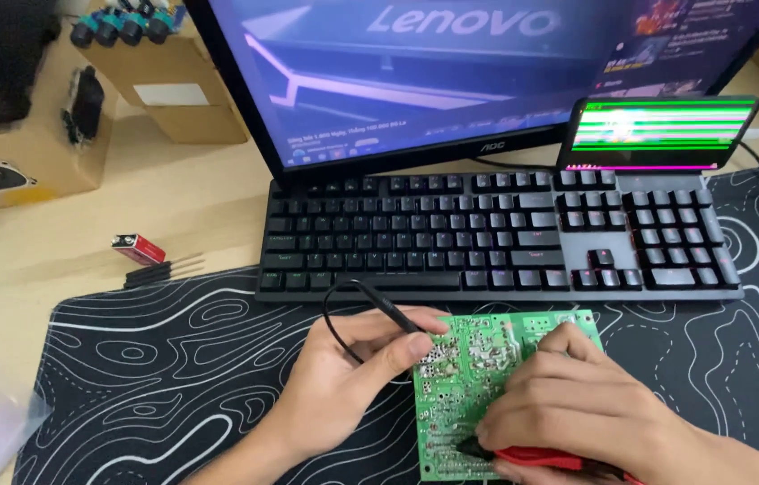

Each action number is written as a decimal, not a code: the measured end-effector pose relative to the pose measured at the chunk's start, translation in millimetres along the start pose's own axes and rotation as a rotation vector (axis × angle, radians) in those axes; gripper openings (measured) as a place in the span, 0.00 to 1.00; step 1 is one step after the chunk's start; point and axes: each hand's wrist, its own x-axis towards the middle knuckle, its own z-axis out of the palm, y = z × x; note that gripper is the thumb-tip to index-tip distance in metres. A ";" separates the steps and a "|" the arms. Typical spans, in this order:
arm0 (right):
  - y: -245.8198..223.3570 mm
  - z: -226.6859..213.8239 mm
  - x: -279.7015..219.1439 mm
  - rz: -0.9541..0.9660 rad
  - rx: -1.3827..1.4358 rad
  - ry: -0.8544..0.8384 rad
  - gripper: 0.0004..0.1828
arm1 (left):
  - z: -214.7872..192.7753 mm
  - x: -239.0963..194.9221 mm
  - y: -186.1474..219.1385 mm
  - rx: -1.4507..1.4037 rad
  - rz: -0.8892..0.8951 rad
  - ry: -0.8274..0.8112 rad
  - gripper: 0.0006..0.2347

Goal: The person uses a multimeter with red and black probes to test multiple points on a green circuit board. The hands move the probes across different solder points and components while a monitor in the background displays a video game.

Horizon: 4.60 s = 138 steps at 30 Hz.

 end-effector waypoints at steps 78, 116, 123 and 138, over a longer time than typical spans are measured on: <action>60.0 -42.8 -32.9 0.447 0.517 0.228 0.23 | 0.2 7.8 -4.4 0.082 0.116 -0.080 0.10; 72.6 -42.1 -26.6 0.444 0.450 0.230 0.23 | -2.9 -3.4 -8.1 0.003 0.085 -0.037 0.09; 65.1 -46.6 -28.8 0.304 0.196 0.232 0.17 | -5.1 -3.0 -7.2 0.071 0.046 -0.037 0.10; 75.3 -50.4 -101.0 0.549 0.195 0.188 0.24 | -1.6 -2.5 -10.9 0.007 -0.025 0.016 0.08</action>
